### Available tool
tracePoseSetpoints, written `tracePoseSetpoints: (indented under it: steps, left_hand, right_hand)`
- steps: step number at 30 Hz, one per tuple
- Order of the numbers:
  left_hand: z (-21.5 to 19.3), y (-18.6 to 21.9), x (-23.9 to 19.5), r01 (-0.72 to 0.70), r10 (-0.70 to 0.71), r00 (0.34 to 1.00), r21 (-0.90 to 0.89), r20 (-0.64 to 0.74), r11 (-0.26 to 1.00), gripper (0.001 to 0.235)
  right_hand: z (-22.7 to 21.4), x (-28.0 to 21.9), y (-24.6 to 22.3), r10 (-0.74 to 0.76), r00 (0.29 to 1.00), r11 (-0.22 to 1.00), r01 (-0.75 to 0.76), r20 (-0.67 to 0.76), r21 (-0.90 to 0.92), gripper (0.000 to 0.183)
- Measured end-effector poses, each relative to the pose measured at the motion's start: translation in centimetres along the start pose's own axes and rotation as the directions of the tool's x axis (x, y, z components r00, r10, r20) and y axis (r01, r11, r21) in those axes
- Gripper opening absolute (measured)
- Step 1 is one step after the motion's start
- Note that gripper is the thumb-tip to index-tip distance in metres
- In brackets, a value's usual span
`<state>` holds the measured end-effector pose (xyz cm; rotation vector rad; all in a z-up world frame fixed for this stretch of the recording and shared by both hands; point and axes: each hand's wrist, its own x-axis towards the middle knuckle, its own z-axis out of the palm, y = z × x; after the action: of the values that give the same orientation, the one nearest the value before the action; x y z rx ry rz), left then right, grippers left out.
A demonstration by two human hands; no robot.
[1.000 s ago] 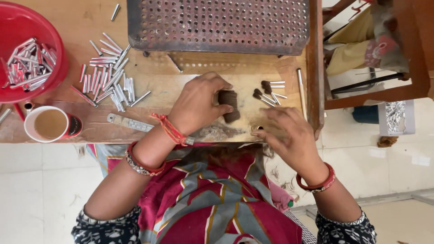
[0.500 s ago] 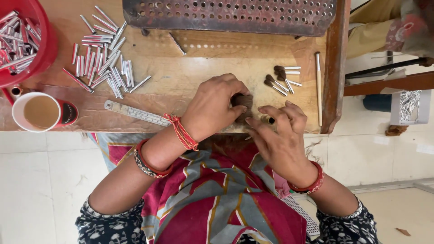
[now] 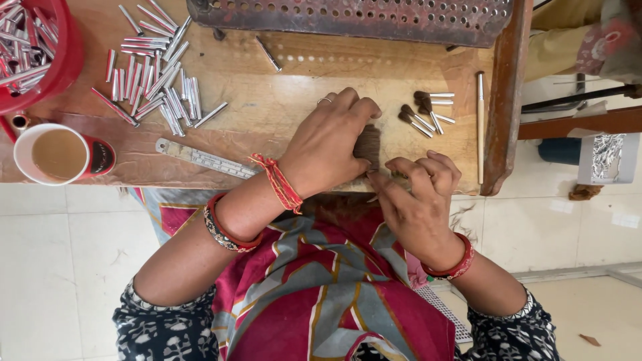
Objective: Assembling small cosmetic or industrial brushes by inserting bundles of bristles into metal ferrules.
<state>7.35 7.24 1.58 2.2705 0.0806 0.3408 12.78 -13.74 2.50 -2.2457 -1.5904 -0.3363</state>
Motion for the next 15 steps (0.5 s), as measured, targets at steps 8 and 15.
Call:
tracePoseSetpoints:
  steps: [8,15]
  left_hand:
    - [0.3,0.2,0.5,0.078,-0.080,0.996,0.054,0.039,0.996,0.060]
    - [0.3,0.8,0.8,0.071,-0.076,0.996,0.100,0.045,0.992,0.068]
  right_hand:
    - [-0.5,0.9,-0.2,-0.046,0.997,0.998,0.048,0.060,-0.036,0.018]
    - [-1.5,2.1,-0.4,-0.029,0.984,1.000,0.030,0.174,-0.006,0.018]
